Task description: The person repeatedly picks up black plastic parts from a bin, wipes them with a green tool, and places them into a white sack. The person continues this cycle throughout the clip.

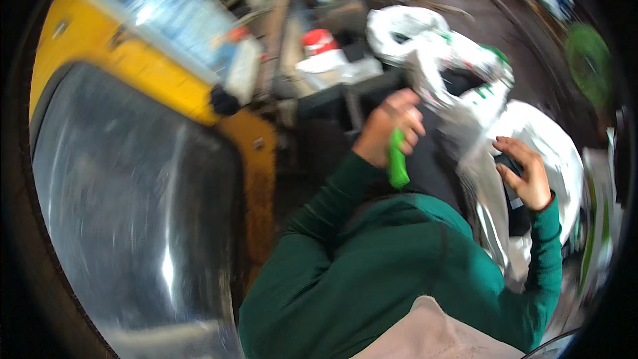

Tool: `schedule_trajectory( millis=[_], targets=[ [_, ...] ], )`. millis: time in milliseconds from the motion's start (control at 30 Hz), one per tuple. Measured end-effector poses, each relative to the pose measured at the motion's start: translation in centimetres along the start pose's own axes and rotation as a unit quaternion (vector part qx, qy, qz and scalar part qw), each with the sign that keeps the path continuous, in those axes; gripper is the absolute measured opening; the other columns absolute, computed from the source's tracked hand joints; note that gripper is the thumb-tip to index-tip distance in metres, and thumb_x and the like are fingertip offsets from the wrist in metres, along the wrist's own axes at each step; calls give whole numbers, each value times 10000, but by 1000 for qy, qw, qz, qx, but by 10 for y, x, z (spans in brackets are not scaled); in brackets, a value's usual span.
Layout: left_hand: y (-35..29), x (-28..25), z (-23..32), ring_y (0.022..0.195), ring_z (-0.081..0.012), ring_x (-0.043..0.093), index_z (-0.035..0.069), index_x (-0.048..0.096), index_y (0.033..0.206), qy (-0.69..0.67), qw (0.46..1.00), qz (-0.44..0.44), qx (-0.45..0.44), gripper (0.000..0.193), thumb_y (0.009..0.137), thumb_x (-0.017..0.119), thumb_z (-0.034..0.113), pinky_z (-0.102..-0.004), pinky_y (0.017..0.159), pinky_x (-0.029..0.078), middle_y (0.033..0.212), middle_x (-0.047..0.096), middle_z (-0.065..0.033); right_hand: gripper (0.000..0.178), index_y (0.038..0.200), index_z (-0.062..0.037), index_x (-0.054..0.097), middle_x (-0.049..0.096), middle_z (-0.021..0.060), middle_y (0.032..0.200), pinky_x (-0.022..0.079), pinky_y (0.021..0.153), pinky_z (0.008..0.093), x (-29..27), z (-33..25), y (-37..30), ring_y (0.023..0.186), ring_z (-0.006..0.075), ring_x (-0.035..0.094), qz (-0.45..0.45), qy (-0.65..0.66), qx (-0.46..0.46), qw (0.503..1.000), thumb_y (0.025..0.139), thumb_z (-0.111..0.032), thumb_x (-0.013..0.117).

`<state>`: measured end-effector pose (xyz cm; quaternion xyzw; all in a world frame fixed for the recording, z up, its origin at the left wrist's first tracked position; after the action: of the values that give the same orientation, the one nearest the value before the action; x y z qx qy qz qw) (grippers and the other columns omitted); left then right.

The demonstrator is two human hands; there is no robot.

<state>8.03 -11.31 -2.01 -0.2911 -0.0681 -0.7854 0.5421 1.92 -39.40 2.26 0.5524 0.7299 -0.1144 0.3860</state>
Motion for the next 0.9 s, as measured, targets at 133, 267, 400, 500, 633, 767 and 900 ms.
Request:
schedule_trajectory(
  millis=[133, 267, 400, 500, 633, 767, 900],
  targets=[
    [-61, -7, -70, 540, -90, 490, 76, 414, 1316, 43, 995, 24, -88, 521, 854, 625, 193, -240, 470, 436, 722, 512, -9, 406, 1198, -41, 602, 617, 129, 1189, 456, 875, 327, 35, -85, 94, 1081, 231, 578, -111, 162, -162, 967, 793, -62, 599],
    [-90, -36, -79, 516, -79, 446, 77, 399, 1314, 29, 995, 57, -74, 530, 890, 603, 322, -261, 472, 413, 640, 448, 12, 459, 1330, -23, 467, 557, 92, 1255, 394, 994, 287, 114, -201, 183, 1202, 155, 488, -216, 319, -296, 874, 878, 28, 529],
    [-98, -75, -54, 457, -68, 428, 148, 423, 1252, 51, 969, 233, 58, 468, 930, 505, 478, -244, 421, 399, 657, 492, 14, 589, 1404, -79, 387, 526, 112, 1272, 431, 933, 292, 201, -290, 272, 1081, 159, 523, -119, 388, -397, 823, 867, -108, 626],
    [-102, -110, -54, 452, -69, 447, 164, 444, 1235, 57, 958, 264, 94, 421, 942, 490, 463, -256, 405, 418, 745, 532, -23, 564, 1368, -63, 409, 543, 93, 1202, 399, 965, 310, 230, -331, 286, 1111, 172, 501, -176, 428, -253, 850, 853, -102, 633],
    [-99, -149, -49, 450, -95, 478, 101, 471, 1190, 113, 942, 275, 155, 330, 934, 505, 307, -272, 392, 430, 746, 549, -43, 435, 1242, -35, 480, 603, 57, 947, 460, 809, 260, 248, -337, 287, 892, 128, 587, -129, 401, -295, 858, 832, -112, 605],
    [-100, -151, 17, 443, -110, 482, 60, 485, 1147, 203, 899, 303, 241, 289, 920, 509, 237, -281, 393, 428, 689, 550, -48, 354, 1191, -34, 501, 639, 68, 960, 480, 814, 272, 235, -353, 242, 914, 142, 625, -159, 359, -337, 856, 847, -42, 585],
    [-135, -171, 74, 426, -117, 472, 55, 521, 1009, 264, 805, 417, 329, 186, 907, 540, 209, -278, 373, 397, 636, 540, -42, 267, 1120, -25, 534, 671, 126, 916, 508, 780, 313, 240, -378, 179, 871, 190, 659, -197, 361, -397, 820, 867, -68, 606]
  ],
)
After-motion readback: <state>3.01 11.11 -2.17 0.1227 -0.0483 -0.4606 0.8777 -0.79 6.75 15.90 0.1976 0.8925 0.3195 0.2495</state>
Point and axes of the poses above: each hand's wrist, its own y-axis towards the middle knuckle, its own x-axis out of the palm, z = x × y, the point moved 5 cm from there along y, towards the middle knuckle
